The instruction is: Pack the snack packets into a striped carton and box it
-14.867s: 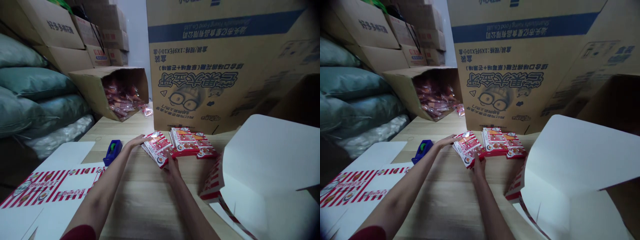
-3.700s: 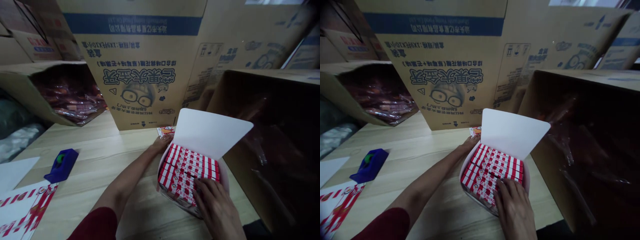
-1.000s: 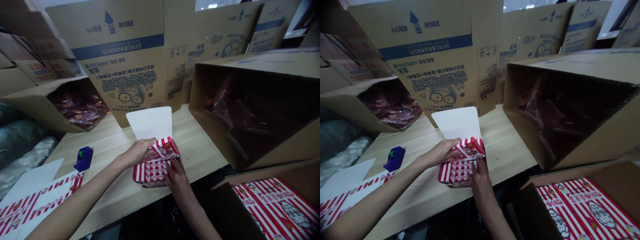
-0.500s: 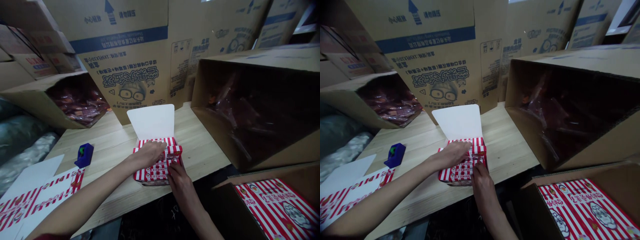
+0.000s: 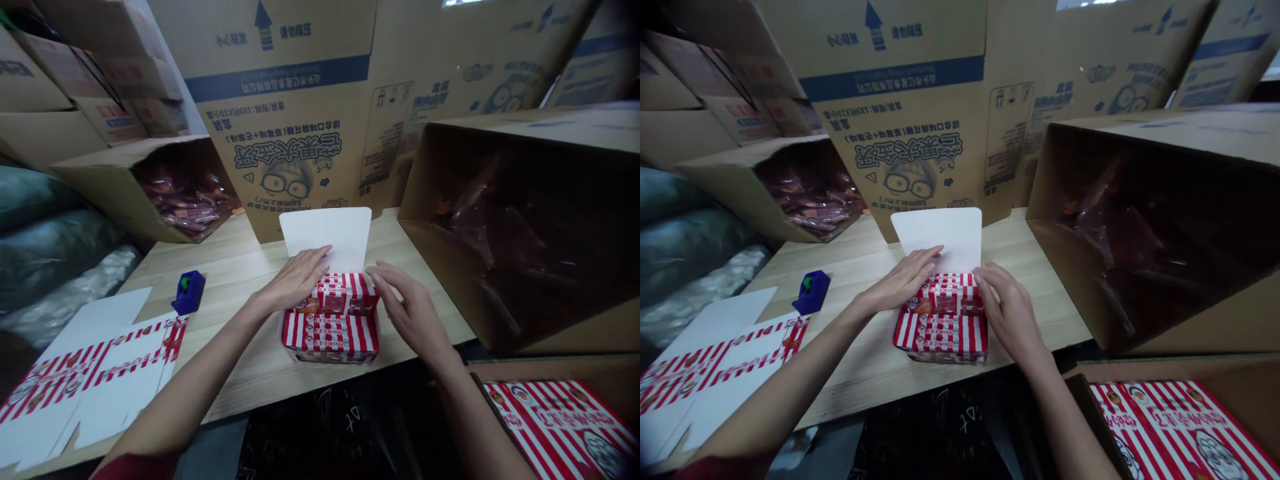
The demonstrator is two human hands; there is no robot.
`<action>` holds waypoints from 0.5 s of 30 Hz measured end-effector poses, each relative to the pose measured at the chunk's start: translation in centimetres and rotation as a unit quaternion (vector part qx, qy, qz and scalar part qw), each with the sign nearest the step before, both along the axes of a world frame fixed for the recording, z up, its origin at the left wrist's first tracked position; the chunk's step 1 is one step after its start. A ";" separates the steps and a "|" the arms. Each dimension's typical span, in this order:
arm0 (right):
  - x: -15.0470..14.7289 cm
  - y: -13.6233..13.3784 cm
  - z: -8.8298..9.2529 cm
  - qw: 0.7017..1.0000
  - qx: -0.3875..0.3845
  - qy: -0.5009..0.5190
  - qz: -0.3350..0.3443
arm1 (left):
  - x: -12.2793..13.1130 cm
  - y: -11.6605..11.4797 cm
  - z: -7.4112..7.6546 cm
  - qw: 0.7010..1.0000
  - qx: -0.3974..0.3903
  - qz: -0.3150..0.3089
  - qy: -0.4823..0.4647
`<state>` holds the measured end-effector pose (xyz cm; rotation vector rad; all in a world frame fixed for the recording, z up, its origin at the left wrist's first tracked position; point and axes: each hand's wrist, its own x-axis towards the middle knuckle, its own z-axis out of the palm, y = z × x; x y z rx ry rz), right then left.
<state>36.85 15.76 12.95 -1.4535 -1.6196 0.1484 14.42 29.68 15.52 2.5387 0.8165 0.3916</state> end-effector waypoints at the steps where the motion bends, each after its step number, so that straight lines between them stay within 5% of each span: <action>1: 0.1 1.7 0.0 0.998 -0.031 -0.040 0.021 | 0.1 0.0 -0.5 1.000 -0.007 0.005 0.018; 6: -1.5 6.5 -2.9 0.940 -0.204 -0.270 0.040 | 0.7 0.0 -3.9 0.994 0.062 -0.011 0.094; 15: -4.7 6.3 -5.2 0.948 -0.185 -0.258 0.035 | -1.3 0.0 -8.4 0.990 0.054 0.022 0.127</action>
